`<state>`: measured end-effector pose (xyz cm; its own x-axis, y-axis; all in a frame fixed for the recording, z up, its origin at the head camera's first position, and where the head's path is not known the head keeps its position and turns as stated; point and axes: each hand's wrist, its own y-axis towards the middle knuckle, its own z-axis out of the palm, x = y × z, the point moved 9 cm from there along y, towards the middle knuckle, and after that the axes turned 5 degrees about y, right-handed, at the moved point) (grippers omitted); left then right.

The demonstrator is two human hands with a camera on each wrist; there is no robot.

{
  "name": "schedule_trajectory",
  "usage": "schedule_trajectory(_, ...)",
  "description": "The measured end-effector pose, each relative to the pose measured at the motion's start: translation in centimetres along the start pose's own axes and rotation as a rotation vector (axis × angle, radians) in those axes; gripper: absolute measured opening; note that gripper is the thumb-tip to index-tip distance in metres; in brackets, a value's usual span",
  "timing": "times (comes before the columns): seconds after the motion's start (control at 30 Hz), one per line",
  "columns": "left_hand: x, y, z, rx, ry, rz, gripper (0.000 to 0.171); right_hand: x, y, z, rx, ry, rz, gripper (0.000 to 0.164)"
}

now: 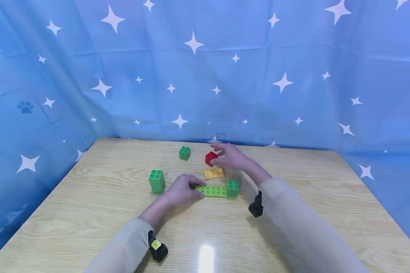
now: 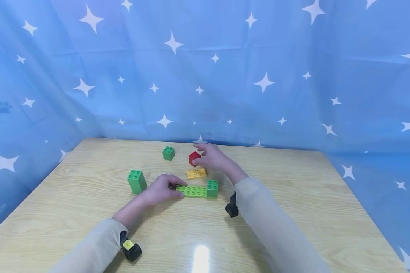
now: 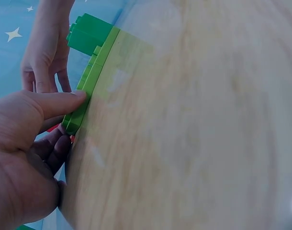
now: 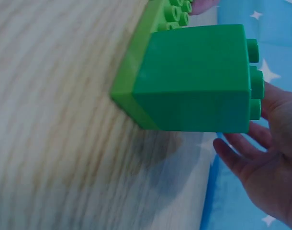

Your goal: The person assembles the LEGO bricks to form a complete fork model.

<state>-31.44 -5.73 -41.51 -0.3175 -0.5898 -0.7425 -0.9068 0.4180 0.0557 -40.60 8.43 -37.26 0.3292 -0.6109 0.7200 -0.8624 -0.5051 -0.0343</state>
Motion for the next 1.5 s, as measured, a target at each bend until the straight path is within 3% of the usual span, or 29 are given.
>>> schedule_trajectory(0.63,-0.1,0.0,0.2,-0.004,-0.009,0.016,0.031,-1.1,1.4,0.6,-0.015,-0.039,0.070,0.050)
schedule_trajectory(1.17,0.2,0.1,0.2,-0.002,-0.016,-0.022,0.031,-1.2,-0.3,0.4,-0.008,-0.011,0.028,0.049)
schedule_trajectory(1.3,0.2,0.1,0.2,-0.001,-0.018,-0.021,0.030,-1.2,-1.0,0.0,-0.032,0.028,0.040,0.051)
schedule_trajectory(1.5,0.2,0.1,0.2,-0.001,-0.013,-0.022,0.031,-0.1,-2.4,-1.2,-0.082,0.066,-0.031,0.052)
